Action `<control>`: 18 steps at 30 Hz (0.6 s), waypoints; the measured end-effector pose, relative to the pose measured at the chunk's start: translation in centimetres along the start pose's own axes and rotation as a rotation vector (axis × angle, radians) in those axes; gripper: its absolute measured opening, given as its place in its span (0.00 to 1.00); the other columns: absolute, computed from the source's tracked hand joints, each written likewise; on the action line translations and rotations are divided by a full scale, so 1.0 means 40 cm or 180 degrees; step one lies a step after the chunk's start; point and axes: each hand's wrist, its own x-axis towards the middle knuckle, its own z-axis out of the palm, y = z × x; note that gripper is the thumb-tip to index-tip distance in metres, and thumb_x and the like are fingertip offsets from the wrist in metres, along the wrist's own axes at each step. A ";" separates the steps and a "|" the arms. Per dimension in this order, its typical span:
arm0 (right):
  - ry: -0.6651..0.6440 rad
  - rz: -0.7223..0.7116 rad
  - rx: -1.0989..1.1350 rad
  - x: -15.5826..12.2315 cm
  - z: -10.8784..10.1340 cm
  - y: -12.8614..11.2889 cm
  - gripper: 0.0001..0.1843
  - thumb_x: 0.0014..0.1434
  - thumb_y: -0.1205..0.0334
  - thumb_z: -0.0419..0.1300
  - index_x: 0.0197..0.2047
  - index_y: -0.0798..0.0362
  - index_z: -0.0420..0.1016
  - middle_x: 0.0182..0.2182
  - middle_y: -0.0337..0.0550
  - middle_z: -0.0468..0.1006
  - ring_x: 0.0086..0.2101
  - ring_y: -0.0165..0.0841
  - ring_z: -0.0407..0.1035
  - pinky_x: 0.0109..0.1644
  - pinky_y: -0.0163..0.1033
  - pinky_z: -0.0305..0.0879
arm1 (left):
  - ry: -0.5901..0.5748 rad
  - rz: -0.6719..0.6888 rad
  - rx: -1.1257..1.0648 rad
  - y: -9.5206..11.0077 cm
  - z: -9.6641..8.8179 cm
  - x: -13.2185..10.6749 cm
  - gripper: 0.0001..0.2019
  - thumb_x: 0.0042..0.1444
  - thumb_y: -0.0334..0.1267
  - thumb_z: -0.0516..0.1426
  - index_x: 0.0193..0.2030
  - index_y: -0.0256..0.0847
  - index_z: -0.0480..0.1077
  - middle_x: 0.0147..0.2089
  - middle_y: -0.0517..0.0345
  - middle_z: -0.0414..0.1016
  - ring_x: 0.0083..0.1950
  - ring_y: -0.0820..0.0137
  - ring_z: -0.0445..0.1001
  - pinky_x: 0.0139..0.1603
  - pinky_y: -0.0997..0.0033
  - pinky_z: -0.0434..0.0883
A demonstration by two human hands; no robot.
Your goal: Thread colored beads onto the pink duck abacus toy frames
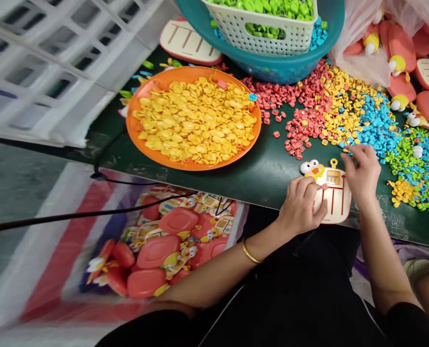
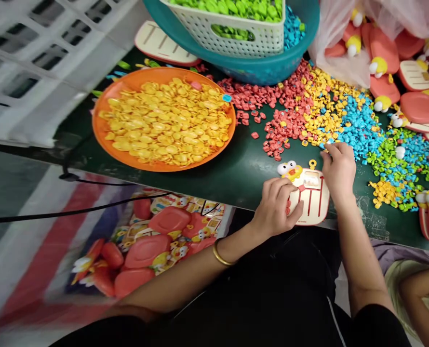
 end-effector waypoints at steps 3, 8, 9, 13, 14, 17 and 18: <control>-0.0211 -0.0016 -0.0476 0.080 0.003 0.044 0.09 0.61 0.65 0.57 0.33 0.51 0.80 0.33 0.48 0.76 0.41 0.42 0.67 0.47 0.49 0.66 | 0.0067 0.0063 -0.0069 0.003 -0.003 0.001 0.14 0.60 0.40 0.56 0.50 0.37 0.69 0.50 0.44 0.73 0.55 0.54 0.68 0.57 0.50 0.70; -0.0418 0.0321 0.0192 0.028 -0.059 0.047 0.08 0.61 0.59 0.59 0.36 0.51 0.79 0.34 0.44 0.78 0.35 0.37 0.68 0.41 0.43 0.66 | 0.0218 0.0142 -0.0214 -0.003 0.000 -0.004 0.14 0.60 0.35 0.56 0.53 0.38 0.71 0.52 0.46 0.76 0.57 0.56 0.70 0.59 0.52 0.71; -0.0542 0.0501 0.0396 0.003 -0.072 0.042 0.09 0.61 0.57 0.59 0.37 0.51 0.79 0.34 0.43 0.79 0.33 0.36 0.69 0.39 0.42 0.66 | 0.0205 0.0148 -0.0232 -0.004 0.000 -0.005 0.14 0.60 0.35 0.56 0.53 0.38 0.71 0.52 0.46 0.76 0.57 0.56 0.70 0.59 0.52 0.71; -0.0524 0.0690 0.0395 -0.076 -0.085 0.024 0.10 0.61 0.58 0.58 0.36 0.52 0.80 0.33 0.43 0.76 0.34 0.35 0.70 0.37 0.40 0.67 | 0.0178 0.0176 -0.0210 -0.006 -0.001 -0.004 0.14 0.61 0.33 0.54 0.53 0.39 0.71 0.52 0.46 0.76 0.57 0.57 0.71 0.59 0.53 0.71; -0.0397 0.0607 0.0281 -0.088 -0.080 0.021 0.10 0.62 0.59 0.58 0.36 0.51 0.81 0.34 0.44 0.75 0.35 0.36 0.70 0.39 0.41 0.68 | 0.0198 0.0150 -0.0153 -0.005 -0.002 -0.002 0.14 0.61 0.33 0.54 0.53 0.38 0.71 0.52 0.46 0.76 0.56 0.57 0.71 0.59 0.53 0.71; -0.0217 0.0308 -0.0018 -0.115 -0.059 0.012 0.13 0.65 0.63 0.54 0.39 0.50 0.81 0.36 0.46 0.73 0.38 0.38 0.69 0.43 0.44 0.69 | 0.0273 0.0000 0.0074 0.002 -0.002 0.003 0.15 0.60 0.36 0.55 0.53 0.35 0.71 0.51 0.42 0.73 0.53 0.55 0.69 0.56 0.51 0.70; -0.0195 0.0238 -0.0131 -0.123 -0.054 0.007 0.14 0.65 0.64 0.52 0.41 0.50 0.81 0.36 0.47 0.73 0.39 0.39 0.68 0.44 0.45 0.69 | 0.0290 -0.0057 0.0134 0.004 -0.002 0.004 0.15 0.60 0.37 0.55 0.52 0.35 0.71 0.51 0.41 0.72 0.52 0.54 0.69 0.55 0.50 0.70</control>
